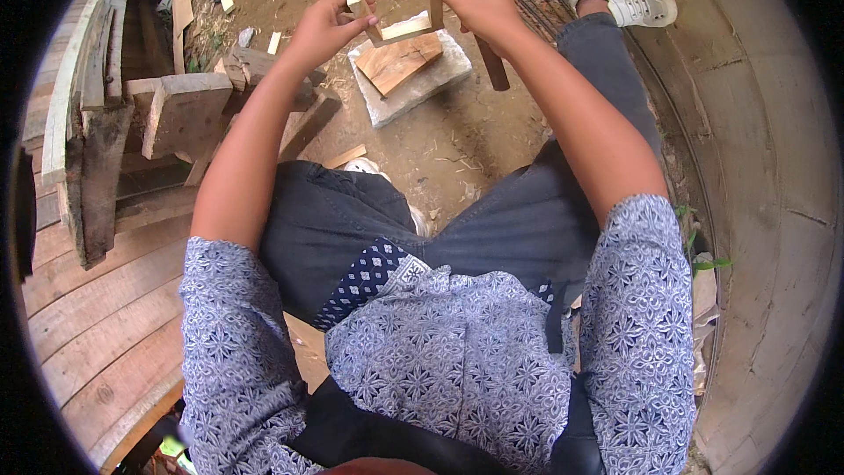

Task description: The person assembles a small wooden frame by joining four pieces of wood with nails. They use a hammer to drive nails into the joints, repeatedly adjusting the pieces to ensure alignment.

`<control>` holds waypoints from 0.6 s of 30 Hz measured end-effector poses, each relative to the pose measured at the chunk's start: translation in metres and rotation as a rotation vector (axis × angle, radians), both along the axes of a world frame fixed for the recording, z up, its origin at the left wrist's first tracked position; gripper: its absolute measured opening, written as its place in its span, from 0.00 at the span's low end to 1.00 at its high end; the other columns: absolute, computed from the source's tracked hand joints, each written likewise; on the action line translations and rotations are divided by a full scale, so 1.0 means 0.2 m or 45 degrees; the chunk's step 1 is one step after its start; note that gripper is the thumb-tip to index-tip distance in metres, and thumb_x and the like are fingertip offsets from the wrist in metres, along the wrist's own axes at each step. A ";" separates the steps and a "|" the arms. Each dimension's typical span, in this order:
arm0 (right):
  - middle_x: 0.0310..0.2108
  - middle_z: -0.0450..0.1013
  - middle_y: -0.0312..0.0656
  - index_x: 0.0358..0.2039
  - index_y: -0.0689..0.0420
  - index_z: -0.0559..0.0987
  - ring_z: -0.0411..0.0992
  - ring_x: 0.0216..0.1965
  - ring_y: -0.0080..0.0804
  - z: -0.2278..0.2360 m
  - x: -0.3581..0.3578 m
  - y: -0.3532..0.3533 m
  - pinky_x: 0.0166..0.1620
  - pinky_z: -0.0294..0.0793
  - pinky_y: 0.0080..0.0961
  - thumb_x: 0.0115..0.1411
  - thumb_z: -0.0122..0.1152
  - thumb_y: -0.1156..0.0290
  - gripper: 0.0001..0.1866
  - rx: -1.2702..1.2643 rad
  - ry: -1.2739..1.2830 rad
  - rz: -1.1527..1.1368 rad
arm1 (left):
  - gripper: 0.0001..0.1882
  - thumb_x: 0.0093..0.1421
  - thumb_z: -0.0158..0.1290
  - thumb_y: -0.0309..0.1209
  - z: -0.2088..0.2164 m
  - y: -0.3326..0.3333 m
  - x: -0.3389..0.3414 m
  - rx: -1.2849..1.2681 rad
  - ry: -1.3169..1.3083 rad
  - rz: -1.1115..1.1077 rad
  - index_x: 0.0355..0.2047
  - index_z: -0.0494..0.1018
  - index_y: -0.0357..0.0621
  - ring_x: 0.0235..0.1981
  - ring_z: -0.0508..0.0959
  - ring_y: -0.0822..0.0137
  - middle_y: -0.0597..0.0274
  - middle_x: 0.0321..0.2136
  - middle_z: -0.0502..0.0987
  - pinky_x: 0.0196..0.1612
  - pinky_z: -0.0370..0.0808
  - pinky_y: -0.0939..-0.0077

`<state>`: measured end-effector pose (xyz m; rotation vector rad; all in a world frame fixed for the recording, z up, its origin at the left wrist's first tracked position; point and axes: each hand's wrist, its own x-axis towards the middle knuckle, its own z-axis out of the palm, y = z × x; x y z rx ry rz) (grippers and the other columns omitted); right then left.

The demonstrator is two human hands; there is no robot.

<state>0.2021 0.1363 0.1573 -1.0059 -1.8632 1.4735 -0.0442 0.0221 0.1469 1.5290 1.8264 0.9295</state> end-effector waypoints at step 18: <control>0.26 0.77 0.39 0.49 0.54 0.81 0.74 0.22 0.26 -0.59 -0.22 0.04 0.28 0.74 0.29 0.56 0.69 0.64 0.20 -0.075 -0.266 0.056 | 0.26 0.50 0.71 0.36 -0.53 -0.09 0.03 -0.383 -0.020 0.500 0.49 0.79 0.43 0.40 0.83 0.63 0.55 0.41 0.83 0.44 0.78 0.66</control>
